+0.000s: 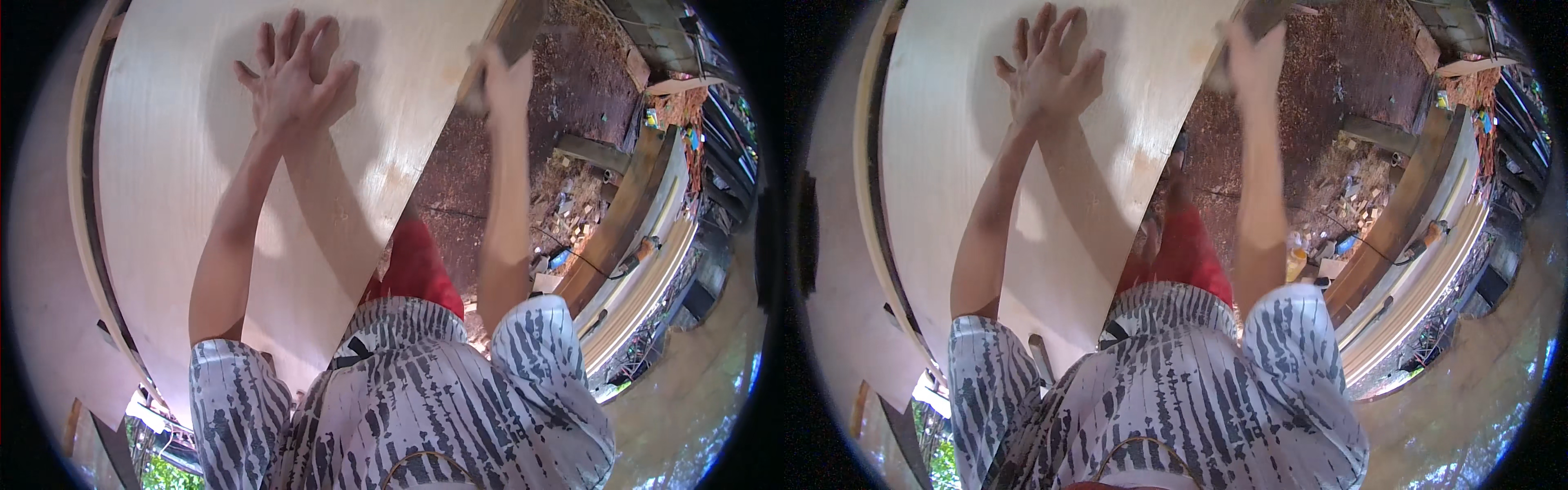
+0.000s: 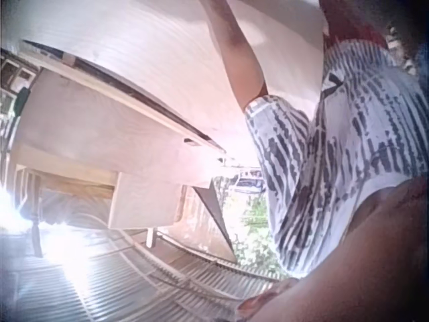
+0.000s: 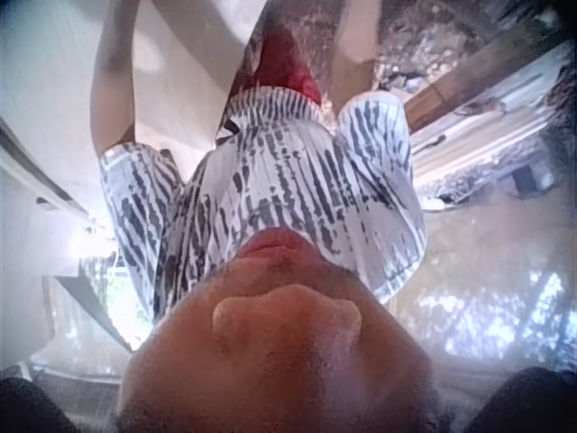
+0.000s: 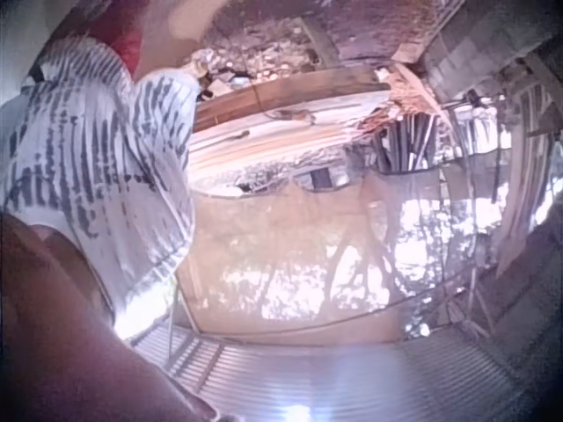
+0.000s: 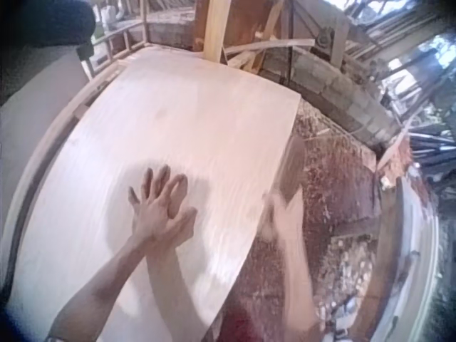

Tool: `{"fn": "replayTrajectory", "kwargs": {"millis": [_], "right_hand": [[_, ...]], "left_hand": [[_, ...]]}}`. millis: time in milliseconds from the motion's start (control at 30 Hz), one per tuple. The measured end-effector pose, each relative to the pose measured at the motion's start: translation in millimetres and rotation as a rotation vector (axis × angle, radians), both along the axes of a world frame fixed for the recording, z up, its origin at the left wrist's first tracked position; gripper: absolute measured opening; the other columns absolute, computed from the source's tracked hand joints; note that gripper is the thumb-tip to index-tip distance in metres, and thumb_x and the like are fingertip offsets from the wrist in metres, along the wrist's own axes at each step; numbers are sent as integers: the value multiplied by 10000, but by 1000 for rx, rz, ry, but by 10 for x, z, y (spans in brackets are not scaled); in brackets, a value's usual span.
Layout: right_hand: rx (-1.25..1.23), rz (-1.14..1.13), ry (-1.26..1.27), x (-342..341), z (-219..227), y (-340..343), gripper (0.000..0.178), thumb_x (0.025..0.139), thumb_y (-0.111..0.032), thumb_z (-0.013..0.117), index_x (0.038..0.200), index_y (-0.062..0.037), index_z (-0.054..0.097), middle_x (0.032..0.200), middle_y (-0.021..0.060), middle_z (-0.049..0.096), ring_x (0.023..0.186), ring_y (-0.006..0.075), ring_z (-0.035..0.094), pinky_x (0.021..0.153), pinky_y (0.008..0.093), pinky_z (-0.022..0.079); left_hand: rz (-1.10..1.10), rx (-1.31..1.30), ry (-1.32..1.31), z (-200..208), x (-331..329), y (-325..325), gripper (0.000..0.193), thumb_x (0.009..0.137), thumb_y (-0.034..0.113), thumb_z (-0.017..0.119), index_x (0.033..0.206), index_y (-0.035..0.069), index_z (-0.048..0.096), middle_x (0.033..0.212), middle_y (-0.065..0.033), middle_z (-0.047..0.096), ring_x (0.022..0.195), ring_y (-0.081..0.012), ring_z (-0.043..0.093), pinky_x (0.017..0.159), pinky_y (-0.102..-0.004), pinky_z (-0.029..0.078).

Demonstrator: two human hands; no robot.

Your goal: The person uses a hand plane to shave the edge of a wooden board, then hammers a small wooden strip onto the edge before lifting and moving the board.

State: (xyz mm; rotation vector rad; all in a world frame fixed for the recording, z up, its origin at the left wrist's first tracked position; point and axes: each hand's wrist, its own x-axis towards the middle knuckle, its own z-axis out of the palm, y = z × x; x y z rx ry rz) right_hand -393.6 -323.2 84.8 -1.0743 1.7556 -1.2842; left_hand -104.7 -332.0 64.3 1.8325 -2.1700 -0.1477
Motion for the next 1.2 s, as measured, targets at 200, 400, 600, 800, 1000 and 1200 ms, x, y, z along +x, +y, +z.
{"fn": "replayTrajectory", "kwargs": {"millis": [200,400,600,800,1000,1200], "right_hand": [[161,-60,-178,867,62,1758,654,848,-149,742,1410,40,467,1303,128,579,1190,201,549,1030,359,443],[-54,-25,45,-156,10,143,632,804,-220,789,1310,47,521,1197,145,655,1064,235,632,938,368,499],[31,-9,-4,344,-31,853,687,865,-247,761,1418,32,465,1307,166,609,1183,255,585,1047,394,446],[148,-5,-59,746,135,1720,740,856,-143,778,1466,51,407,1340,179,561,1217,252,555,1063,393,437],[-95,-11,260,-625,-70,-567,666,790,-221,764,1342,57,515,1235,183,664,1104,276,638,952,388,499],[-35,21,60,284,-205,659,716,810,-183,781,1405,45,454,1275,168,609,1136,268,608,992,413,486]], "left_hand": [[13,119,-25,169,-103,17,810,863,655,609,1552,268,432,1691,-97,269,1571,-402,129,1175,-748,57],[6,197,23,240,-249,2,821,871,648,605,1564,253,409,1699,-94,240,1578,-402,89,1175,-753,56],[25,137,-20,167,-123,0,832,877,648,597,1575,248,387,1702,-100,225,1578,-409,72,1180,-749,43],[3,166,3,205,-172,37,839,868,656,596,1573,253,386,1702,-102,223,1577,-410,72,1174,-753,46],[3,180,28,192,-262,-4,816,866,634,613,1558,252,408,1696,-95,245,1575,-409,95,1172,-754,56],[17,101,12,220,-57,31,799,870,649,602,1549,267,426,1690,-94,266,1575,-404,102,1170,-757,46]]}}
